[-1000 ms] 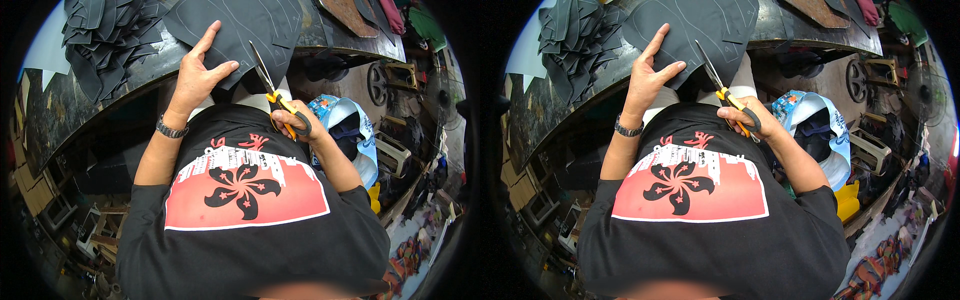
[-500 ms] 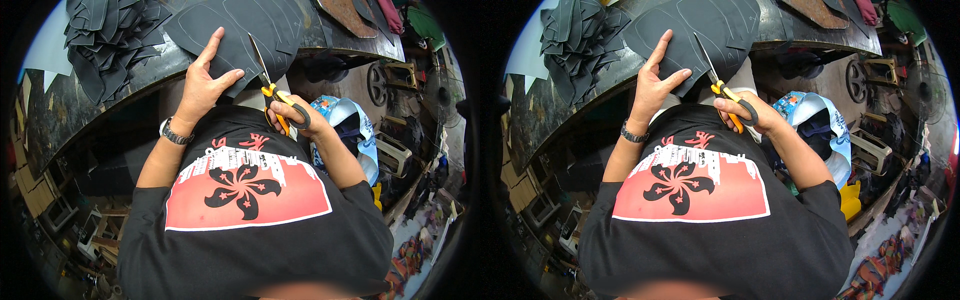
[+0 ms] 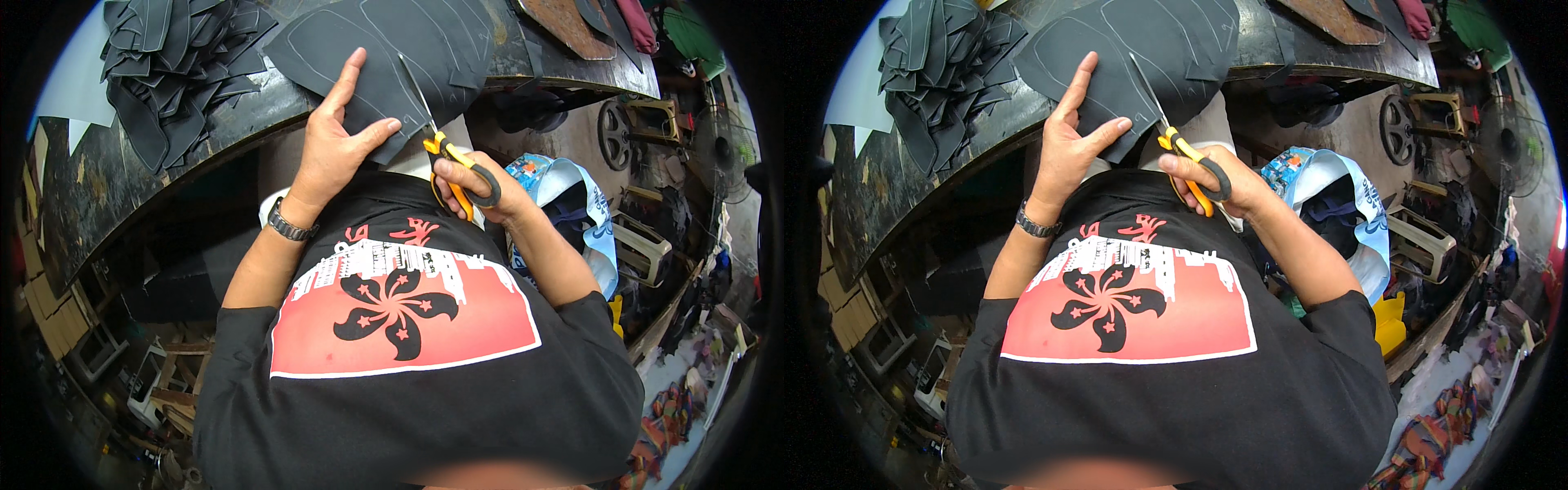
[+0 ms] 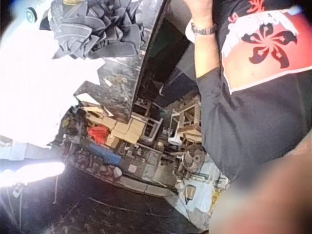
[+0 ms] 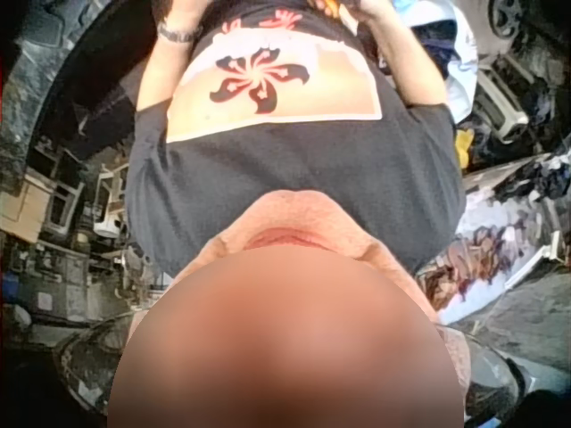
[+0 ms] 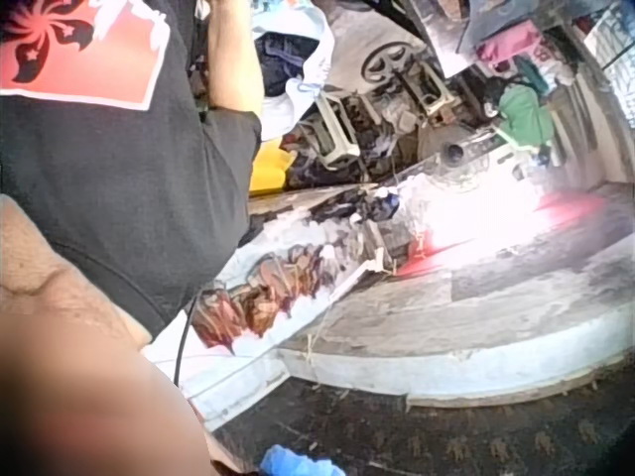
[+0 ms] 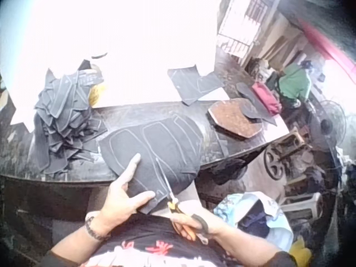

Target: The person uses shears to cut black leather pieces along marked outlines on a workbench. They repeatedly reposition the material and trim edges to match the pattern, stacking finished pieces aside as they work.

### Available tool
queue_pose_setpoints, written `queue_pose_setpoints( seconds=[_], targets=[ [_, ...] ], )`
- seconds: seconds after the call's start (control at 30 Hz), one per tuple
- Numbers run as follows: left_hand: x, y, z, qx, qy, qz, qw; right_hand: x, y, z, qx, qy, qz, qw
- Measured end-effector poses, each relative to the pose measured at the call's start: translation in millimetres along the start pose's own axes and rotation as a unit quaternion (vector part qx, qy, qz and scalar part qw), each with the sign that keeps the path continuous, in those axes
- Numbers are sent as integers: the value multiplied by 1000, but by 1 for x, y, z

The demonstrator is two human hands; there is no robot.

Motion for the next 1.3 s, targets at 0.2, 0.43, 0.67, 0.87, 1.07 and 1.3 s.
queue_pose_setpoints(
  seconds=[0.2,0.43,0.67,0.87,1.07,1.3],
  targets=[
    [-3,6,0,-13,1,9,1000,7,-3,-1,-25,-26,8,999],
    [5,-1,8,-51,-34,-12,998,-1,-6,-4,2,-20,7,1000],
    [16,1,26,-59,-49,11,997,7,3,-4,-18,26,2,1000],
    [2,8,19,-12,-87,-11,996,13,2,-11,36,21,24,999],
    [-1,11,17,-23,-98,-11,995,14,-7,-16,49,-4,18,999],
    [0,9,16,-48,-103,-7,993,11,-6,-18,13,-38,34,999]
  ],
)
Point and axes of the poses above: each hand's wrist, its own x-axis towards the middle knuckle, its own z-axis out of the back of the hand, y = z × x, the point moved 4 cm from there along x, towards the middle knuckle, and after that the axes turned 1 degree about -y, right-handed, at the moved point
